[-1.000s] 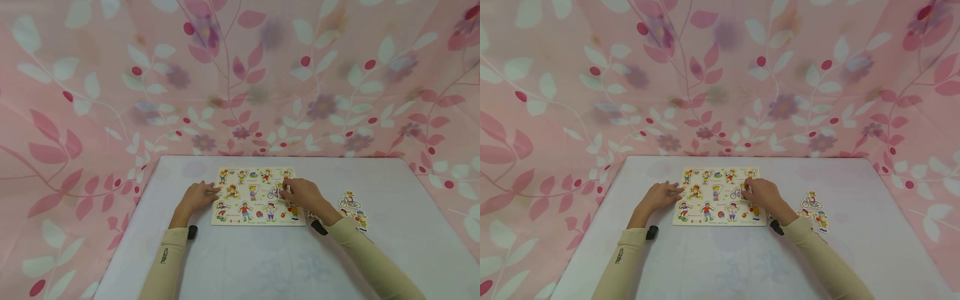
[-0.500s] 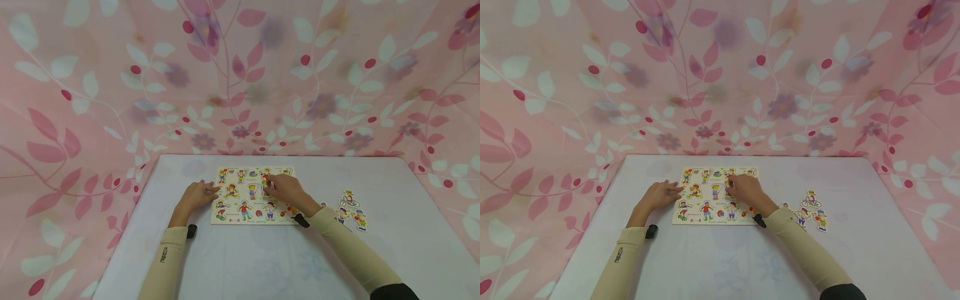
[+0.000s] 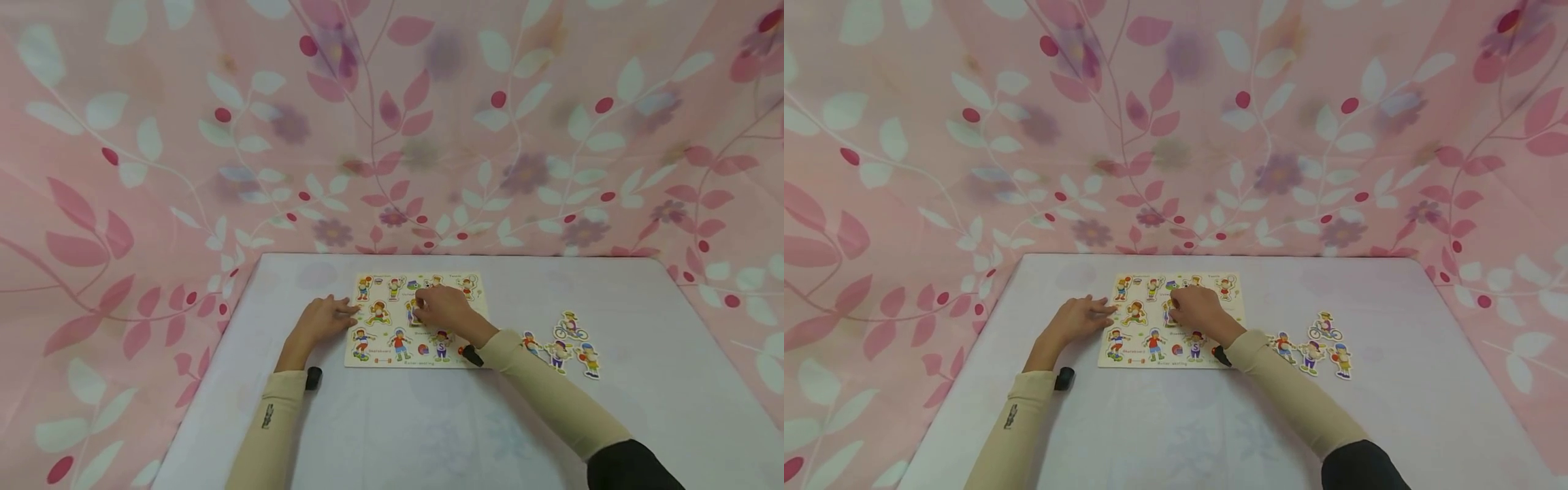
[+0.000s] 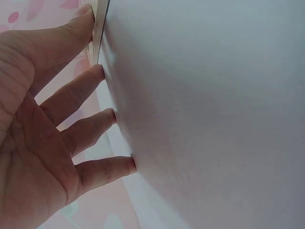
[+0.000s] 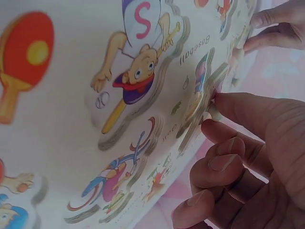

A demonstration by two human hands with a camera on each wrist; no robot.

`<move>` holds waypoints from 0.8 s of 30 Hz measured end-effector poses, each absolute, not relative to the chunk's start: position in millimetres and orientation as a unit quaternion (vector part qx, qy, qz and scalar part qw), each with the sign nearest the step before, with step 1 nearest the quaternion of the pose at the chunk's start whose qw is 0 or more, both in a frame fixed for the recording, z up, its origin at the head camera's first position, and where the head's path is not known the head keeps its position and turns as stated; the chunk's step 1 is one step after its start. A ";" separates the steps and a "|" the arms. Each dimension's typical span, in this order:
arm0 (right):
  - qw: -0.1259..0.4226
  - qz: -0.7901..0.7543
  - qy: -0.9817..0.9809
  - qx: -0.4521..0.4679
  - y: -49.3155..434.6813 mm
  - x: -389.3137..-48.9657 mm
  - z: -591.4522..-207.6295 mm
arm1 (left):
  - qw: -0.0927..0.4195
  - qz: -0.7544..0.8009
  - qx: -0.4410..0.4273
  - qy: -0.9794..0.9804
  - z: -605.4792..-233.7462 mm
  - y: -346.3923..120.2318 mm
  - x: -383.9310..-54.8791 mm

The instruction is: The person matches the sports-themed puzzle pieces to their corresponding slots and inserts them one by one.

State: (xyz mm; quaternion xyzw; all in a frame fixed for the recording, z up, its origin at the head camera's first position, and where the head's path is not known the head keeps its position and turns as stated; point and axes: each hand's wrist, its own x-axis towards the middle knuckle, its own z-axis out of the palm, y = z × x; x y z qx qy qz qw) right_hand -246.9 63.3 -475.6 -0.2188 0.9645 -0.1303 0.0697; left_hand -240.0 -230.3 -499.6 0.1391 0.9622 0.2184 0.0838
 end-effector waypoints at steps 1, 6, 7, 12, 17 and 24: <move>0.069 -0.128 0.965 -0.220 62.1 -247.4 -474.9 | 0.083 0.219 0.139 0.962 -499.0 -230.2 -240.0; 0.071 -0.107 0.964 -0.231 55.7 -249.5 -473.2 | 0.088 0.220 0.137 0.962 -497.7 -229.8 -240.4; 0.072 -0.102 0.965 -0.233 54.7 -249.7 -473.5 | 0.088 0.219 0.137 0.962 -498.1 -229.6 -240.5; 0.074 -0.086 0.967 -0.230 49.7 -250.7 -475.8 | 0.088 0.224 0.138 0.961 -499.0 -230.0 -240.6; 0.081 -0.082 0.967 -0.229 46.6 -249.7 -474.5 | 0.089 0.222 0.137 0.961 -498.8 -230.6 -240.4; 0.085 -0.085 0.966 -0.229 44.8 -247.2 -471.3 | 0.078 0.221 0.147 0.961 -501.3 -231.9 -240.0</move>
